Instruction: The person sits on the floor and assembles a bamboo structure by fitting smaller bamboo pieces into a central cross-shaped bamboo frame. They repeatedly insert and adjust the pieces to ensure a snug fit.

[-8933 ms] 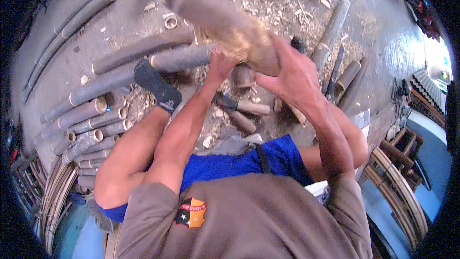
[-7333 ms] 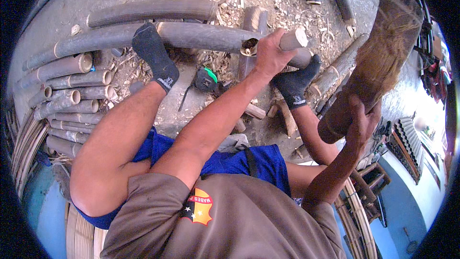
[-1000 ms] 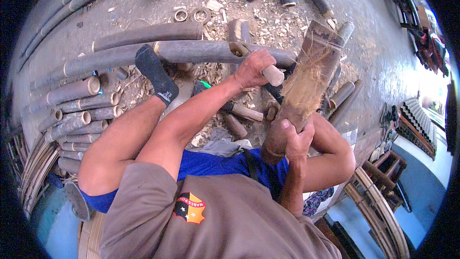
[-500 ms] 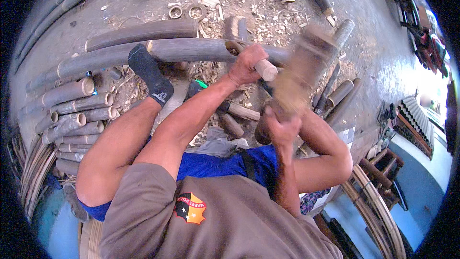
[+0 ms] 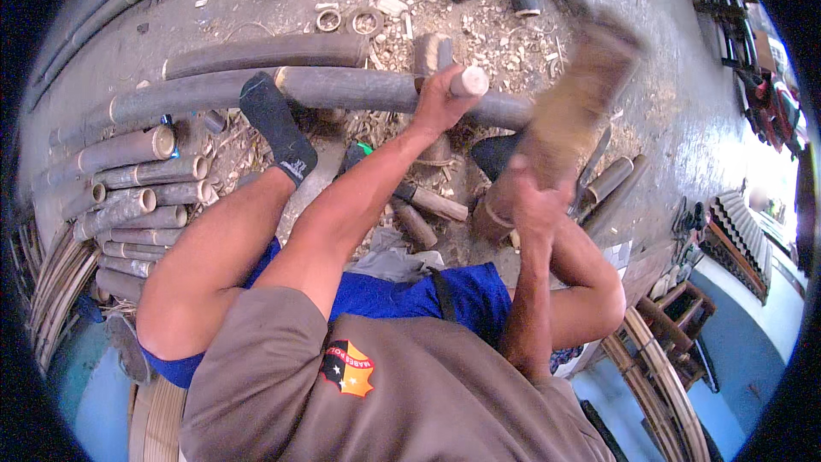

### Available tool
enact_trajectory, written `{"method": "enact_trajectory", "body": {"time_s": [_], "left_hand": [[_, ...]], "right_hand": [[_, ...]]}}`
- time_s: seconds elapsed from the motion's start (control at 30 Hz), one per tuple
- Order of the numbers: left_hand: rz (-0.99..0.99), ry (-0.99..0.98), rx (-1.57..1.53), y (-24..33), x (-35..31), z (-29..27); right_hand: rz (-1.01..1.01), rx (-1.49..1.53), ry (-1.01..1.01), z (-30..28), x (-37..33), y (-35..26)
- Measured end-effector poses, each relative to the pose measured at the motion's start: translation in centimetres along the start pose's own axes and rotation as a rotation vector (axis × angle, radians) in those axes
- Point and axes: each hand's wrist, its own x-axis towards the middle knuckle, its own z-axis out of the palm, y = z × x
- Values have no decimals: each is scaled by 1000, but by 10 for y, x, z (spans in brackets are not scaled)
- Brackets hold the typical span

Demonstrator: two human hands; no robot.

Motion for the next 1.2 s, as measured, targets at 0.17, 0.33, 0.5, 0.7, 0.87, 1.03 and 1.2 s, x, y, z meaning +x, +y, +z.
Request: {"method": "enact_trajectory", "body": {"time_s": [0.17,0.33,0.5,0.7,0.87,1.03,1.2], "left_hand": [[452,38,203,-2,-1,-7],[415,-121,290,48,-14,18],[578,50,564,33,14,-4],[97,-40,1235,-5,94,-119],[-75,-81,1490,19,102,-196],[-439,-594,1379,5,90,-292],[-187,-541,1423,8,73,-300]], "right_hand": [[42,-8,-142,2,6,11],[74,335,40,-28,-4,11],[225,285,-64,-49,-8,51],[187,-310,-105,-72,70,62],[210,-660,-16,-91,119,101],[356,-614,93,-86,127,192],[617,-607,175,-70,120,236]]}}
